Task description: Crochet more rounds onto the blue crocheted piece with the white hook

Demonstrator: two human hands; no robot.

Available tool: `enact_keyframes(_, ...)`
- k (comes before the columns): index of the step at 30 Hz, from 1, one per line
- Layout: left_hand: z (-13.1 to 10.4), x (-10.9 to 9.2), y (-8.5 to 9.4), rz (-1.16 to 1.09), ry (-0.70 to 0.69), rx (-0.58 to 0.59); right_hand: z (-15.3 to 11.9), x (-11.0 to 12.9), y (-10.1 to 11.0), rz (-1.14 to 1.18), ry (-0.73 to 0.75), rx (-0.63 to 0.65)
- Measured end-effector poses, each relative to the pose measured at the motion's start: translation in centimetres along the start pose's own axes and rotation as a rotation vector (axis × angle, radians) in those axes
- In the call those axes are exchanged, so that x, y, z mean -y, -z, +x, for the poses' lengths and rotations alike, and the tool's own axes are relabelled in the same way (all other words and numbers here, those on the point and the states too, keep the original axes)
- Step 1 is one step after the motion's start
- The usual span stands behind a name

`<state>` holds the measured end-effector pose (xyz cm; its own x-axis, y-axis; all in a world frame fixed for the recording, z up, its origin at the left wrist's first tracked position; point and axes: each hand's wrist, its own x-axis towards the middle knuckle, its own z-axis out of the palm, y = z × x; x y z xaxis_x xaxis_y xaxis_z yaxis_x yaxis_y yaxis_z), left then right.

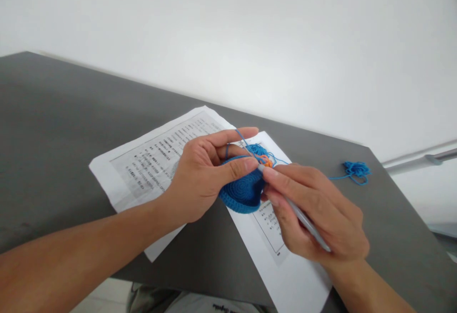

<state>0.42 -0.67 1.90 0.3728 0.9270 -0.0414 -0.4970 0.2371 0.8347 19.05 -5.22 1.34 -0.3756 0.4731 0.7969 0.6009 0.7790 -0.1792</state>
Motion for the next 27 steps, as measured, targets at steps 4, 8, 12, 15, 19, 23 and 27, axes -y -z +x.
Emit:
enact_keyframes(4, 0.2, -0.2, -0.1, -0.037, 0.052, -0.028, -0.1, 0.0, 0.4, -0.236, 0.162, 0.107)
enact_keyframes(8, 0.2, -0.2, -0.2, -0.037, 0.048, -0.037, -0.2, 0.3, 0.3, -0.307, 0.242, 0.144)
enact_keyframes(12, 0.2, -0.3, -0.1, -0.016, 0.033, -0.052, -0.3, 0.6, -0.2, -0.352, 0.24, 0.132)
enact_keyframes(15, 0.3, -0.2, 0.0, 0.021, 0.009, -0.056, -0.4, 0.5, -0.5, -0.353, 0.229, 0.107)
enact_keyframes(19, 0.4, -0.2, 0.1, 0.103, -0.017, -0.053, -0.4, 0.4, -0.3, -0.358, 0.216, 0.088)
enact_keyframes(23, 0.7, -0.3, 0.4, 0.222, -0.06, -0.057, 0.0, 0.2, 0.4, -0.331, 0.213, 0.107)
enact_keyframes(27, 1.0, -0.5, 0.7, 0.337, -0.087, -0.063, 0.2, -0.1, 1.3, -0.322, 0.224, 0.145)
